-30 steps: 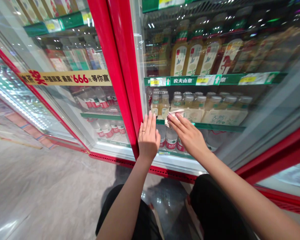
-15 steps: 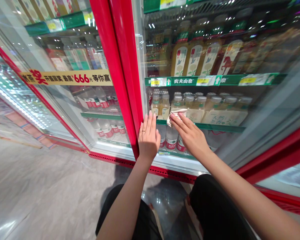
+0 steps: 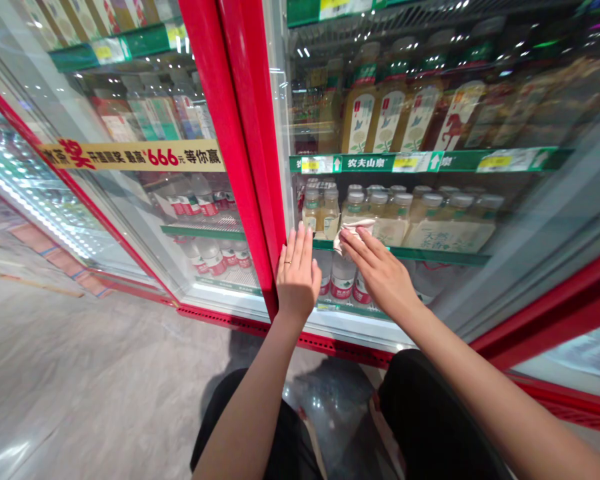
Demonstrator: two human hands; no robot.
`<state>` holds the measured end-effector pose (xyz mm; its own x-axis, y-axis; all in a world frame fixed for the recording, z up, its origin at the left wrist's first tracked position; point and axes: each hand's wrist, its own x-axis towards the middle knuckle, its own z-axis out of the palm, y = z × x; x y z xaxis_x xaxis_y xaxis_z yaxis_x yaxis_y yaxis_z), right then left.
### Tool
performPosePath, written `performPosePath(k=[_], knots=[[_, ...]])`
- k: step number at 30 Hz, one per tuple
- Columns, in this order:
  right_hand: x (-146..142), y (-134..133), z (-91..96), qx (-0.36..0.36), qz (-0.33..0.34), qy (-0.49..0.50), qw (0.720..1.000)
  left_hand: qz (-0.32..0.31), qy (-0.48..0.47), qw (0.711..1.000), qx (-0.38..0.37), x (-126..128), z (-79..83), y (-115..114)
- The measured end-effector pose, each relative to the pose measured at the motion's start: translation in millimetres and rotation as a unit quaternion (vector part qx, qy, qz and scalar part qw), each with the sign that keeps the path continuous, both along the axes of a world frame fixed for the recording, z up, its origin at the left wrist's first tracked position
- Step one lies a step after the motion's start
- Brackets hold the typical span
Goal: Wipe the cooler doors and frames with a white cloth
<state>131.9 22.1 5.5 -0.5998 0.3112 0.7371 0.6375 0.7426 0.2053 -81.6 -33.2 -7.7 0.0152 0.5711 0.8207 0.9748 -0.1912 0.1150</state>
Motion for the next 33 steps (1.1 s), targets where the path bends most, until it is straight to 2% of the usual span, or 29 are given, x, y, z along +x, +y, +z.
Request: performPosePath(k=[3, 9, 18, 26, 33], knots=[[4.5, 0.1, -0.1, -0.007, -0.007, 0.016, 1.000, -0.003, 0.003, 1.000, 0.000, 0.3, 0.8, -0.9], [-6.9, 3.0, 7.0, -0.030, 0.011, 0.026, 0.999, -0.012, -0.010, 1.000, -0.007, 1.1, 1.1, -0.2], [4.6, -0.3, -8.3, -0.029, -0.005, 0.027, 0.999, -0.002, -0.010, 1.000, -0.003, -0.1, 2.8, -1.0], [-23.0, 4.8, 13.5, -0.071, 0.031, 0.008, 0.997, 0.003, -0.009, 1.000, -0.002, 0.5, 2.1, 0.6], [-10.0, 2.3, 4.8, -0.024, 0.013, 0.000, 1.000, 0.005, -0.015, 1.000, -0.010, -0.6, 5.5, -2.2]])
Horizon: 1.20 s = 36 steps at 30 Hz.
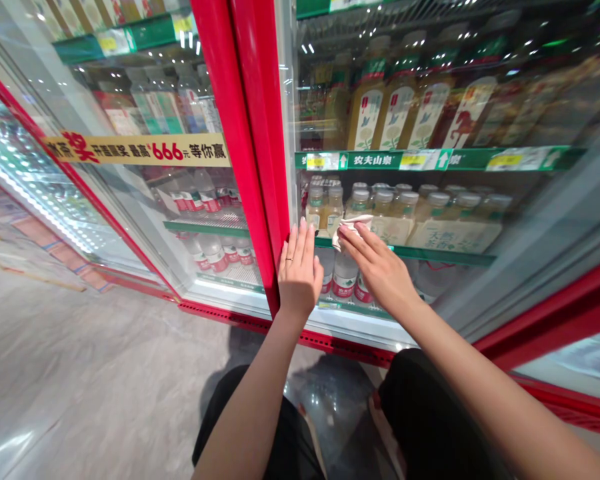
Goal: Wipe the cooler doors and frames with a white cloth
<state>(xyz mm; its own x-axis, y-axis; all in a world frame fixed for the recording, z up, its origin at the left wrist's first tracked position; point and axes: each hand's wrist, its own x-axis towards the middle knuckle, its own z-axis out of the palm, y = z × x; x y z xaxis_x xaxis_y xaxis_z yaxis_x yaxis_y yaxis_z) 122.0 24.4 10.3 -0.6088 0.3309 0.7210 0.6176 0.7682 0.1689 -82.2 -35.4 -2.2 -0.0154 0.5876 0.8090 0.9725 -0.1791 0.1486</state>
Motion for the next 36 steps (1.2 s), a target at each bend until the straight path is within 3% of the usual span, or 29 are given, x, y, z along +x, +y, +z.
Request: performPosePath(k=[7, 15, 22, 26, 30, 36], knots=[[-12.3, 2.2, 7.6, 0.000, 0.008, 0.021, 1.000, -0.004, -0.001, 1.000, 0.007, -0.3, -2.2, 1.0], [4.6, -3.0, -9.6, 0.009, -0.021, 0.029, 0.999, -0.001, 0.002, 1.000, 0.003, -0.8, -0.3, 0.2], [-7.2, -0.6, 2.2, -0.016, -0.002, 0.061, 0.998, -0.004, 0.007, 1.000, 0.017, 0.9, -2.1, 1.0], [-2.7, -0.8, -6.5, 0.002, 0.016, 0.026, 1.000, -0.008, 0.003, 1.000, 0.016, 1.5, -2.5, 2.5], [5.1, -3.8, -14.0, 0.016, -0.007, 0.042, 0.999, -0.010, 0.004, 1.000, 0.016, 1.2, -2.8, 2.5], [-2.3, -1.9, -0.5, 0.006, -0.018, 0.072, 0.997, -0.011, 0.010, 1.000, 0.019, 2.1, -4.8, 3.0]])
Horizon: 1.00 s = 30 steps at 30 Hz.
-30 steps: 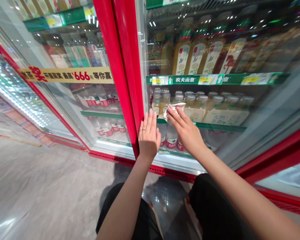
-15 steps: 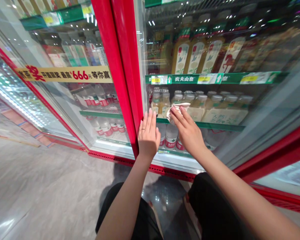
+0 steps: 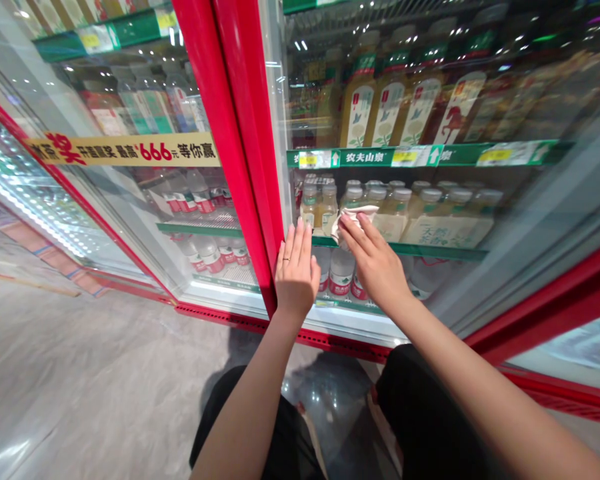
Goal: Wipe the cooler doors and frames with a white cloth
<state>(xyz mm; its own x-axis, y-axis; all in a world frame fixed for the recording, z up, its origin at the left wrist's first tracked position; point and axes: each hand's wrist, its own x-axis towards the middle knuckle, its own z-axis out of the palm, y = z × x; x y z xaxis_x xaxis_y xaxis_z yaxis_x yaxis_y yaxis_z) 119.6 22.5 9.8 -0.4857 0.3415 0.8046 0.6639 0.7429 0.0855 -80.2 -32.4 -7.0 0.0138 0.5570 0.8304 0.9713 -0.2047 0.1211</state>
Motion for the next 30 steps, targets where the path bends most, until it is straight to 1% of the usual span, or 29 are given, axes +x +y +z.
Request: performPosePath(k=[2, 5, 9, 11, 13, 16, 19, 21, 26, 28, 30], knots=[[-2.2, 0.9, 1.6, 0.004, 0.011, -0.014, 1.000, -0.002, 0.002, 1.000, -0.002, 0.2, -0.7, 0.9], [0.8, 0.4, -4.6, 0.012, 0.020, -0.035, 0.999, -0.004, 0.009, 1.000, -0.002, 0.2, -1.5, 2.0], [11.9, -1.3, -18.1, 0.023, 0.004, -0.043, 0.999, -0.004, 0.014, 1.000, -0.002, 0.0, -1.8, 2.0], [15.3, -1.6, -20.4, 0.021, -0.005, -0.038, 0.999, -0.001, 0.016, 1.000, -0.003, -0.1, -1.9, 1.7], [15.0, -1.6, -18.2, 0.015, -0.013, -0.025, 1.000, 0.002, 0.021, 1.000, 0.003, -0.1, -2.3, 1.6], [9.2, -0.8, -10.1, 0.007, -0.018, -0.008, 1.000, 0.005, 0.024, 1.000, 0.014, 0.2, -3.1, 2.0], [3.2, 0.5, -4.5, 0.002, -0.007, -0.002, 1.000, -0.003, 0.015, 1.000, 0.003, 0.8, -2.7, 2.5], [2.1, 0.9, -5.1, -0.009, 0.004, -0.003, 1.000, -0.010, 0.006, 1.000, -0.013, 1.1, -1.7, 2.5], [10.2, -1.9, -15.3, -0.029, 0.018, -0.017, 0.999, -0.015, -0.009, 0.999, -0.034, 1.9, 1.5, 1.1], [13.7, -3.3, -16.7, -0.031, 0.010, -0.013, 0.999, -0.015, -0.014, 0.999, -0.036, 2.3, 2.4, 0.4], [14.2, -3.9, -14.2, -0.039, -0.012, 0.006, 0.999, -0.018, -0.018, 0.999, -0.039, 2.6, 2.9, -0.1]])
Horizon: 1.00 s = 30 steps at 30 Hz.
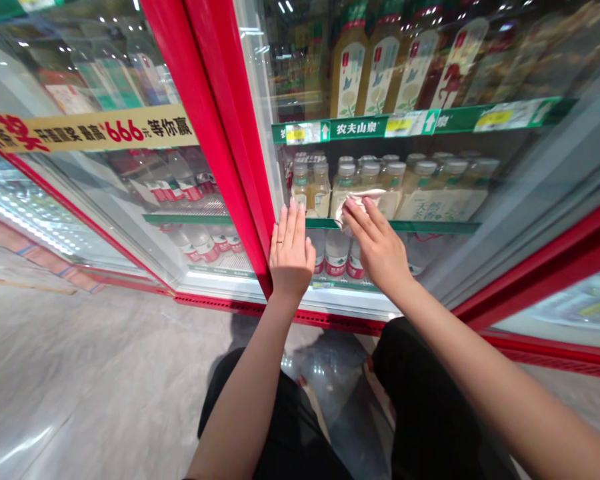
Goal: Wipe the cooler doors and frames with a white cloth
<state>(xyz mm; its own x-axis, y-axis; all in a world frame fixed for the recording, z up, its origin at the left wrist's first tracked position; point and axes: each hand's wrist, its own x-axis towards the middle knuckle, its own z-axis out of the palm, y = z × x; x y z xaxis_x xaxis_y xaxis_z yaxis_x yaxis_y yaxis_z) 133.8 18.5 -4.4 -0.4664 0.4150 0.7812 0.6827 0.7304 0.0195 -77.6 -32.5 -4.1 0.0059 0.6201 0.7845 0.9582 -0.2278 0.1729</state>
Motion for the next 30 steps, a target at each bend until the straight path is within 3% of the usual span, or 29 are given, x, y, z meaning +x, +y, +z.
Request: performPosePath(k=[3, 7, 11, 15, 19, 23, 30], knots=[[-6.1, -0.4, 9.0, -0.019, -0.021, 0.020, 0.999, -0.004, -0.005, 1.000, -0.004, 0.2, 0.7, 0.0], [-15.1, -3.0, 17.5, -0.059, -0.002, -0.022, 0.998, -0.008, -0.012, 1.000, -0.013, 0.3, 1.8, 1.4], [-9.3, -6.5, 11.9, -0.085, 0.010, -0.056, 0.995, -0.009, -0.017, 1.000, -0.018, 0.5, 3.1, 2.1], [0.2, -6.7, 5.2, -0.076, -0.001, -0.027, 0.997, -0.011, -0.014, 1.000, -0.014, 0.9, 3.1, 1.3], [-3.5, -5.7, 10.1, -0.072, -0.024, 0.000, 0.997, -0.011, -0.011, 1.000, -0.015, 2.2, 2.3, 0.6], [-7.7, -7.7, 14.8, -0.074, 0.001, -0.034, 0.997, -0.006, -0.012, 1.000, -0.020, 4.2, 1.6, 1.3], [9.4, -9.9, 4.5, -0.074, -0.003, -0.028, 0.997, -0.017, -0.015, 1.000, -0.015, 6.5, 1.9, 2.2]])
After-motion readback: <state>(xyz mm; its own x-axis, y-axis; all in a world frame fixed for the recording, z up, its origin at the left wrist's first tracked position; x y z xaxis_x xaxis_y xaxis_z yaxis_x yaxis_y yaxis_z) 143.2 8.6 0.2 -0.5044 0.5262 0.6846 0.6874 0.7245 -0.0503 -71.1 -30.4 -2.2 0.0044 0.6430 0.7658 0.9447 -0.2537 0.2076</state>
